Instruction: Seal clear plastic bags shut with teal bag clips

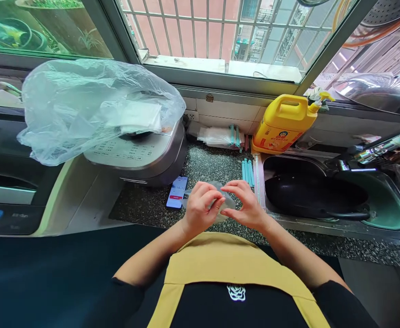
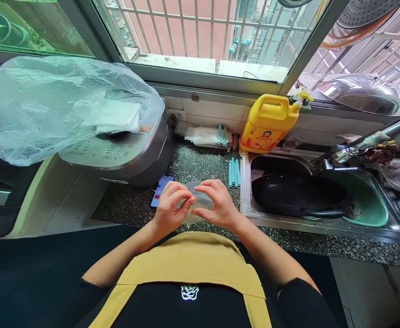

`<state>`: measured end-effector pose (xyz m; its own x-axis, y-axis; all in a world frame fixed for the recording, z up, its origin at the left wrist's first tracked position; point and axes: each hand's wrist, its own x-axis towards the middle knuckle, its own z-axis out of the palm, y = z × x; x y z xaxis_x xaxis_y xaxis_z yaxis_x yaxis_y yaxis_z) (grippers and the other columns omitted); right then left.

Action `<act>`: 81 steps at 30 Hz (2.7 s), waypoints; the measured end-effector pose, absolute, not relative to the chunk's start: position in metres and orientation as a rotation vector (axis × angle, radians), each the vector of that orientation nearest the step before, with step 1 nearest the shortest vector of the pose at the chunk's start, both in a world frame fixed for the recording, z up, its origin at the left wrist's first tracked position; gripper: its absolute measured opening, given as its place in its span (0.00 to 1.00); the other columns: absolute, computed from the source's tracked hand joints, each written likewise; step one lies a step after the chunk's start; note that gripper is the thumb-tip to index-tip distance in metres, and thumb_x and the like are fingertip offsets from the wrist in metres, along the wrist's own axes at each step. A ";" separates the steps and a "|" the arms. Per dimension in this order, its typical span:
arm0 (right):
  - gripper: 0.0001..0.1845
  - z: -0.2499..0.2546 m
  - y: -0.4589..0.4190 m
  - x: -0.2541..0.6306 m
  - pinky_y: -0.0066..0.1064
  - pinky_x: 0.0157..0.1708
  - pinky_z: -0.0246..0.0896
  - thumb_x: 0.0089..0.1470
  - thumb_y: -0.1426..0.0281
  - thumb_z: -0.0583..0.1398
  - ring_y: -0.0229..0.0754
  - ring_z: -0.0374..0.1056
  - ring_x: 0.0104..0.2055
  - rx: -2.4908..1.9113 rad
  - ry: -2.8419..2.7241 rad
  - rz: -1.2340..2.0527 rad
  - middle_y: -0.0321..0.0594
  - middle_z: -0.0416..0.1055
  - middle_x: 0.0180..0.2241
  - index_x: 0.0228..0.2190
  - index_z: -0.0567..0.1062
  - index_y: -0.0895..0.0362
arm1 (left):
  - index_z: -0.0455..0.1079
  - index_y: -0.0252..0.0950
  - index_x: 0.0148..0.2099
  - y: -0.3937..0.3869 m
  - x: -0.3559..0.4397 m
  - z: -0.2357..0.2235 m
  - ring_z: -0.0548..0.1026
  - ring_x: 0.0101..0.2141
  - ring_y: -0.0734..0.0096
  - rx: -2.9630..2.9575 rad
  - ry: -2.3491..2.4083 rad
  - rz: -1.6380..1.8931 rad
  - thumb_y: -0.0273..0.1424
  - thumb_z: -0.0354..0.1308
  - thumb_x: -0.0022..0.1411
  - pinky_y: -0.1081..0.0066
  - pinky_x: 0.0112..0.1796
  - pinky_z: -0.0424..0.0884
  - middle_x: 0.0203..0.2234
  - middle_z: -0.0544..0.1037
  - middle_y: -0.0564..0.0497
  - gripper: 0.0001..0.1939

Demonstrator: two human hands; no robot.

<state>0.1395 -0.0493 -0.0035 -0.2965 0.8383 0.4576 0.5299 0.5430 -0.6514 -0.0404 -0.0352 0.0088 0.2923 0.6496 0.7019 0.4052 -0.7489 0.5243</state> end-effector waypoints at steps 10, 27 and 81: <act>0.04 -0.022 -0.048 0.158 0.37 0.35 0.62 0.55 0.67 0.59 0.43 0.67 0.35 -1.084 -2.167 0.416 0.42 0.74 0.33 0.34 0.72 0.54 | 0.65 0.36 0.32 -0.036 -0.033 0.013 0.66 0.32 0.70 2.262 0.959 1.488 0.26 0.56 0.60 0.69 0.34 0.66 0.26 0.70 0.51 0.04; 0.15 -0.006 -0.057 0.158 0.40 0.41 0.63 0.49 0.60 0.64 0.46 0.68 0.40 -1.235 -1.931 0.536 0.43 0.75 0.36 0.38 0.73 0.54 | 0.67 0.36 0.30 -0.024 -0.020 0.017 0.67 0.30 0.70 2.245 0.928 1.383 0.28 0.56 0.60 0.69 0.32 0.65 0.24 0.71 0.51 0.06; 0.10 0.068 0.003 0.142 0.27 0.28 0.60 0.54 0.65 0.58 0.34 0.64 0.26 -1.065 -2.055 0.771 0.35 0.71 0.23 0.25 0.72 0.56 | 0.71 0.36 0.35 0.012 -0.044 0.021 0.70 0.33 0.68 2.006 0.808 1.169 0.44 0.57 0.58 0.67 0.36 0.67 0.29 0.75 0.48 0.15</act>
